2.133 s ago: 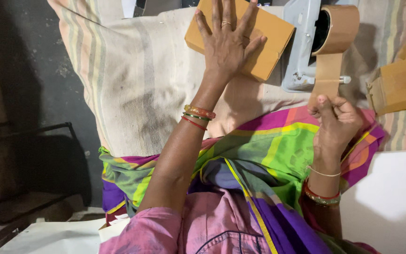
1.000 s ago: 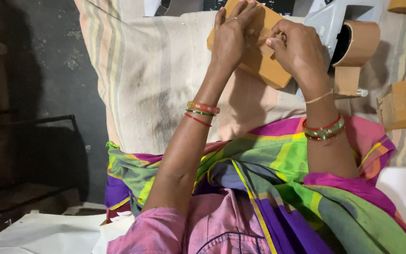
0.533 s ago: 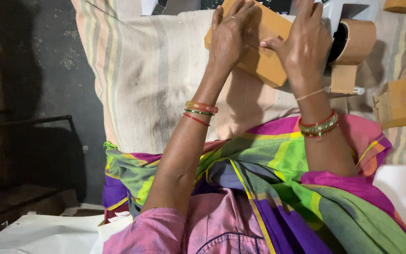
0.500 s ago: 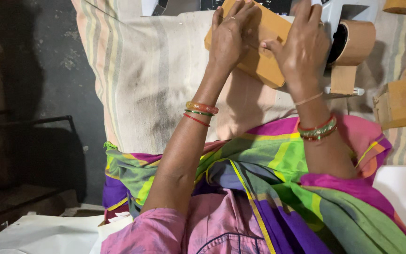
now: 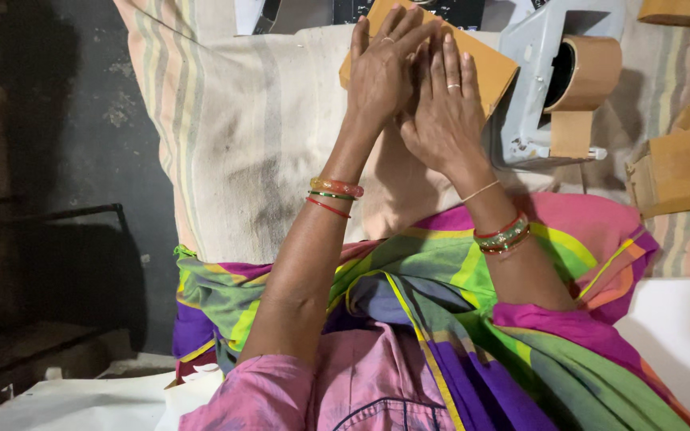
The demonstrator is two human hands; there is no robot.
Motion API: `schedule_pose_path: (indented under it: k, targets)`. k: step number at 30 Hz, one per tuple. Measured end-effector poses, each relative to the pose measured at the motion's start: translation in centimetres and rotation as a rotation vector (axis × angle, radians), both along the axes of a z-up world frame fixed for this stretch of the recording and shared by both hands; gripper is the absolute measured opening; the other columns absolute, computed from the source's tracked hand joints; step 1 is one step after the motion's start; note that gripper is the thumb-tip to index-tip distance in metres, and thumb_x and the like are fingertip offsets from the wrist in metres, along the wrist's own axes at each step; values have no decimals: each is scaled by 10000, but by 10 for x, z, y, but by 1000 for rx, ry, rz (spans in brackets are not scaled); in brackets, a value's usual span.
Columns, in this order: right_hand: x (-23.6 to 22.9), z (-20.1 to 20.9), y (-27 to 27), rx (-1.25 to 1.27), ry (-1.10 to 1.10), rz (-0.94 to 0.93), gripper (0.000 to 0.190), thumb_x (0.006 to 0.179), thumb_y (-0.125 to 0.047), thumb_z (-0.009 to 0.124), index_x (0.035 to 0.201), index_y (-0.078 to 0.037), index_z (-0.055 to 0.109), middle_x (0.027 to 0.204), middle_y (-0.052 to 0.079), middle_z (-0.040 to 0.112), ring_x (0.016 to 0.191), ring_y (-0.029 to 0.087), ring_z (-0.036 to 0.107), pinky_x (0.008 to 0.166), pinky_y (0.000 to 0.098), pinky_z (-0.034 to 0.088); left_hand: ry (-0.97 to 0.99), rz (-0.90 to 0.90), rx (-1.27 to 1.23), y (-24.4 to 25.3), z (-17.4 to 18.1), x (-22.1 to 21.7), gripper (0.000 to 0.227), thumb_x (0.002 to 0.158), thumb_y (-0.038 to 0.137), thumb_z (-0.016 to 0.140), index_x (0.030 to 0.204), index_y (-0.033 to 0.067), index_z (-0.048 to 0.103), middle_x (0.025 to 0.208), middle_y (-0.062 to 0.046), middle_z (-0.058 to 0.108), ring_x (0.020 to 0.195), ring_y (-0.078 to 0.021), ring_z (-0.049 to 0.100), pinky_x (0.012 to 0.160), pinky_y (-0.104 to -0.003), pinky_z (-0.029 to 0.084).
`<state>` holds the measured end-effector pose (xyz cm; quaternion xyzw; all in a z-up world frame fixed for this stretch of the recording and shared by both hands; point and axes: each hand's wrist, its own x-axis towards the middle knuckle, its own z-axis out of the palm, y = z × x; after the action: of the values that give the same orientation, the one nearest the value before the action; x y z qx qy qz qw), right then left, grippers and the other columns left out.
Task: The person packs smart watches into cardboard boxes. She opens a smart watch box, places it into a larger shipping box, closes the flaps, and seals the box with packing tape using a tape dispenser. She repeats this process for multiple units.
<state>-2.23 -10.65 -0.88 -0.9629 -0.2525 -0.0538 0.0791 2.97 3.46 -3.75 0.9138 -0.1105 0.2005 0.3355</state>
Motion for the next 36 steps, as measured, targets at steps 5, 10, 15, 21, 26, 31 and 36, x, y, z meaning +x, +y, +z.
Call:
schedule_pose_path:
  k: [5,10,15,21,26,31,36]
  targets:
    - [-1,0,5,-140,-54,-83,1026,872,-353,642,1623,184,193,1703,342,123,1594,393,17,1278,485,-14,-38,0,98,3,4,-7,402,976,241,640,1377,259,656,1512,-39,563,1461,-230,459,1270,-536,150]
    - [-22,6,-10,-42,25,-75,998,920,-386,686,1619,141,206,1705,332,117,1606,400,26,1297,496,11,-1,-36,174,4,12,-13,461,1015,440,592,1450,287,585,1578,-33,472,1489,-238,383,1261,-547,131]
    - [-36,6,-15,1,25,-114,1024,963,-481,689,1594,171,212,1677,366,131,1587,451,48,1285,539,31,77,51,345,-5,22,-24,590,1042,548,490,1563,285,402,1644,-44,343,1534,-231,285,1268,-576,117]
    - [-47,2,-14,39,-22,-185,1062,952,-476,725,1576,206,201,1661,395,141,1580,472,76,1294,554,52,139,180,416,-15,12,-16,725,1027,581,452,1597,162,299,1668,-79,271,1556,-253,232,1260,-590,135]
    - [-54,-4,-23,60,-70,-171,1072,958,-458,737,1584,205,175,1671,390,132,1586,480,76,1307,554,64,22,270,407,-14,-22,5,630,1079,526,462,1607,224,298,1676,-67,281,1543,-245,294,1250,-578,240]
    - [-56,-10,-29,122,-113,-131,1052,986,-446,747,1596,169,151,1674,357,134,1580,471,80,1298,567,85,-27,378,415,-7,-37,20,612,1089,454,490,1629,270,267,1697,-105,278,1428,-321,445,1124,-483,391]
    - [-59,-15,-37,282,-112,-87,952,963,-291,761,1614,111,196,1685,312,174,1594,459,118,1332,507,177,208,351,383,6,-30,22,742,1058,624,479,1645,271,192,1508,-111,495,1176,-312,593,875,-452,547]
